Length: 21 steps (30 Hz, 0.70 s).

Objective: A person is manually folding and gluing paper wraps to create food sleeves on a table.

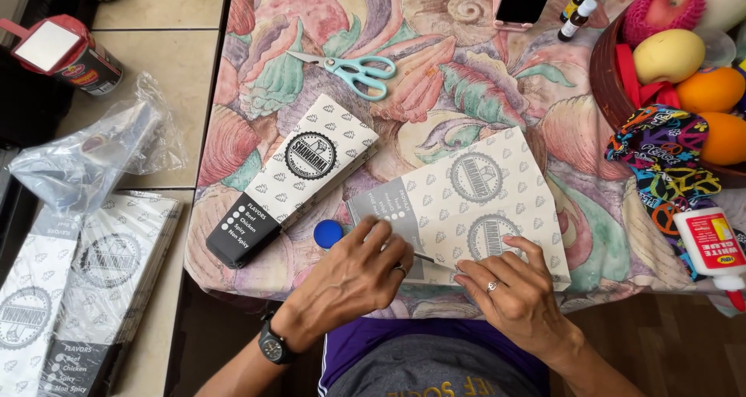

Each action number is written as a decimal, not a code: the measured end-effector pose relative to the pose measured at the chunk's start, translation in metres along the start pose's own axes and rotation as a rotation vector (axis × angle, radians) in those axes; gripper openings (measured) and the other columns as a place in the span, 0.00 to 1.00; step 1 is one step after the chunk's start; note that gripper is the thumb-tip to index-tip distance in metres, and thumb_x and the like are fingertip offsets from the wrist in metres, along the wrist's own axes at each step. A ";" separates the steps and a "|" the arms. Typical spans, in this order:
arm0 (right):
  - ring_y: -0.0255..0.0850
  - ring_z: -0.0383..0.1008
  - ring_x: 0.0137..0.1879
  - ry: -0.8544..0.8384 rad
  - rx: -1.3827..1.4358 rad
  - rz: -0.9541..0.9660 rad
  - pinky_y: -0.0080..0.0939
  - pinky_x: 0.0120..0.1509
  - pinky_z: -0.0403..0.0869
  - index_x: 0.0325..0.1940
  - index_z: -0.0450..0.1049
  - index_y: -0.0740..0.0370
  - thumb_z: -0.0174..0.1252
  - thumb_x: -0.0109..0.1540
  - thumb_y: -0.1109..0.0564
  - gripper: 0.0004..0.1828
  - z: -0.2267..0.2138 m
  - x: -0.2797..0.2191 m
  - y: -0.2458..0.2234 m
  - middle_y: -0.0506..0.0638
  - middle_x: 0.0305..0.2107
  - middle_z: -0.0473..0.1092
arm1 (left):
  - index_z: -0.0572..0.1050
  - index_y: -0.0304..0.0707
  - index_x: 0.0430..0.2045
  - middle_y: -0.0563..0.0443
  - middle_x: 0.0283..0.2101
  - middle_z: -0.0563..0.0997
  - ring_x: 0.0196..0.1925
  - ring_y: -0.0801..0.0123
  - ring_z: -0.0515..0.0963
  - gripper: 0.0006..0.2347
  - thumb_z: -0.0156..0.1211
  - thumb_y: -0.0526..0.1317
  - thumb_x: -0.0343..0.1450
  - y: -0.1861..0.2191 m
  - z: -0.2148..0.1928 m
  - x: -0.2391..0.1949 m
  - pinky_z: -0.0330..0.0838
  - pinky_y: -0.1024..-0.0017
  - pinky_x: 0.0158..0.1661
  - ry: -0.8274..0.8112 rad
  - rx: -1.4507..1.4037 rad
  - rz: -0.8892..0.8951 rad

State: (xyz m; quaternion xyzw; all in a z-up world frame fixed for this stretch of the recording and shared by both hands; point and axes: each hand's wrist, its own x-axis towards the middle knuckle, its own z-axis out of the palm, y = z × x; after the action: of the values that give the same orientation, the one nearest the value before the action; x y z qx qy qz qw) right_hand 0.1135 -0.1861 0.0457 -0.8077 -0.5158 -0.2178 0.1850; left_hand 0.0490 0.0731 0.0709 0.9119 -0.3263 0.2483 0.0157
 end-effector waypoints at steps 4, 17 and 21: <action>0.38 0.68 0.28 0.047 -0.016 -0.081 0.52 0.59 0.71 0.39 0.79 0.62 0.68 0.60 0.65 0.05 0.003 0.001 0.001 0.44 0.24 0.72 | 0.76 0.28 0.34 0.35 0.50 0.75 0.50 0.48 0.77 0.02 0.57 0.28 0.75 0.030 0.012 -0.003 0.74 0.49 0.53 0.181 -0.026 -0.118; 0.48 0.69 0.36 0.199 0.153 0.058 0.66 0.67 0.71 0.34 0.78 0.70 0.68 0.61 0.67 0.04 -0.029 0.011 0.051 0.52 0.22 0.72 | 0.74 0.22 0.52 0.35 0.51 0.79 0.50 0.49 0.82 0.13 0.62 0.35 0.78 0.090 0.066 -0.030 0.78 0.56 0.49 0.242 -0.121 -0.334; 0.54 0.69 0.32 0.246 -0.038 -0.018 0.66 0.65 0.72 0.34 0.79 0.75 0.62 0.69 0.70 0.09 -0.060 0.033 0.045 0.61 0.26 0.73 | 0.74 0.24 0.50 0.35 0.50 0.79 0.50 0.51 0.80 0.12 0.62 0.36 0.78 0.089 0.063 -0.025 0.77 0.57 0.50 0.264 -0.142 -0.376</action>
State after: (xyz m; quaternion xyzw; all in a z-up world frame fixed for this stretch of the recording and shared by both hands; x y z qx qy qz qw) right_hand 0.1571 -0.2108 0.1107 -0.7736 -0.4921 -0.3267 0.2294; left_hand 0.0067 0.0058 -0.0072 0.9129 -0.1624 0.3344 0.1684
